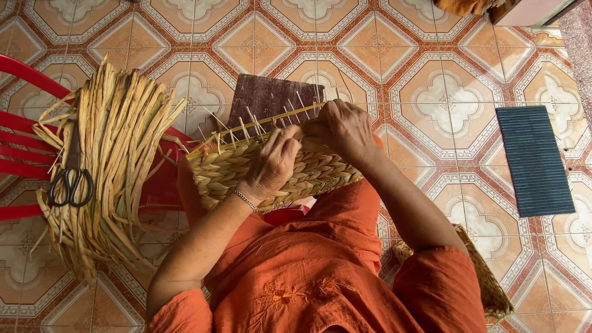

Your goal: The person weaves a basket by hand, threading dried plant fibers through a wooden frame and pulling them tight. They rotate the basket to work on different sides, occasionally using a small wooden tool to press the fibers into place.

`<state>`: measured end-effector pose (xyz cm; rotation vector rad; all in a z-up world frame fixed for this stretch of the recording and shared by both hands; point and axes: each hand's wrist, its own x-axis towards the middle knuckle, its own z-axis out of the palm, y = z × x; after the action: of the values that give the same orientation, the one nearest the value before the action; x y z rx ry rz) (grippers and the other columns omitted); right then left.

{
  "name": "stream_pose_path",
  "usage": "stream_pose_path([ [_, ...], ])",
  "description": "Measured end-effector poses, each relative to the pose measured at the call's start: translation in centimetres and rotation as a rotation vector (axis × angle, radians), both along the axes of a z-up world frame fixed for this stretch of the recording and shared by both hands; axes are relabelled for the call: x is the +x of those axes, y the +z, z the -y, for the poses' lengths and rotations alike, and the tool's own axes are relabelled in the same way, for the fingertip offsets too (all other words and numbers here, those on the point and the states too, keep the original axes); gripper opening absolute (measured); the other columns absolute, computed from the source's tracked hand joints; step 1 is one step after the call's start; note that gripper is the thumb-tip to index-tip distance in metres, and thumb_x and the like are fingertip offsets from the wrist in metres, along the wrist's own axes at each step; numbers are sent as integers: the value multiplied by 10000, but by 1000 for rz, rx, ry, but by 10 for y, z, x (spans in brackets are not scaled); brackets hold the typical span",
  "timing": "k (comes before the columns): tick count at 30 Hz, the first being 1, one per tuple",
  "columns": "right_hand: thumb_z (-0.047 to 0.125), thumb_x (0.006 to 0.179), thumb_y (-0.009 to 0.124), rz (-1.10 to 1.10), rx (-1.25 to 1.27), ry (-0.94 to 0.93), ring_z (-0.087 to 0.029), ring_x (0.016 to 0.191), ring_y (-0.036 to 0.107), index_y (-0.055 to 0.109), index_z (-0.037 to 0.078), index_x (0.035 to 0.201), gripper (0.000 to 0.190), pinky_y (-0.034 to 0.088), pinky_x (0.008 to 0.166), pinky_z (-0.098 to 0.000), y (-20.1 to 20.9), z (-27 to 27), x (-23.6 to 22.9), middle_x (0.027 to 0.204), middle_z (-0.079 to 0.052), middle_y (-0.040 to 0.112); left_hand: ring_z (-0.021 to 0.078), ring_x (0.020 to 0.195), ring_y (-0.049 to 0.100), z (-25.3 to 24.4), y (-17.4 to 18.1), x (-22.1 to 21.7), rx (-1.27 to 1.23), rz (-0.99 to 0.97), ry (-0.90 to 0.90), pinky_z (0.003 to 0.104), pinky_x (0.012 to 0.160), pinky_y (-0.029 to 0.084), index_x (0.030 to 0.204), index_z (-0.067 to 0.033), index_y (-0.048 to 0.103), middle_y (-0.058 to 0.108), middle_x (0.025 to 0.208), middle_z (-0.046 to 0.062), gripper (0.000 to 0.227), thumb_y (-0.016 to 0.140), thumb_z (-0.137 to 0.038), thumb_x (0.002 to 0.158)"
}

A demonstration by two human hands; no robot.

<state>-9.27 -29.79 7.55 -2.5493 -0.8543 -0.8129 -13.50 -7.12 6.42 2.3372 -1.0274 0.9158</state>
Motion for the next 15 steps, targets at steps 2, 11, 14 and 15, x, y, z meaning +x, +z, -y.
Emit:
stream_pose_path([
  [2,495,954,774,-3,9,4,-104,552,404,543,109,892,454,367,470,-290,0,0,-2,676,11,496,201,808,626,-2,1,9,-36,-92,-20,256,596,603,1001,-19,516,604,1017,131,185,685,53,985],
  [11,374,1030,710,-342,74,-59,-74,442,458,586,101,845,352,390,367,-280,18,7,-36,588,-2,550,156,589,570,13,11,43,-162,-493,-40,287,489,562,1006,-51,455,525,734,64,227,645,68,968],
  [14,340,1002,713,-211,6,-129,-122,572,504,628,113,867,278,436,463,-313,38,3,-40,700,-27,604,173,637,595,15,37,34,-165,-393,-30,286,522,603,1150,-5,442,529,862,121,311,632,92,924],
  [15,337,964,723,-67,-62,-173,-167,673,526,647,122,875,245,465,542,-339,48,1,-42,783,-52,634,179,640,606,15,51,29,-177,-348,-13,282,512,613,1252,35,434,536,936,160,420,635,107,890],
])
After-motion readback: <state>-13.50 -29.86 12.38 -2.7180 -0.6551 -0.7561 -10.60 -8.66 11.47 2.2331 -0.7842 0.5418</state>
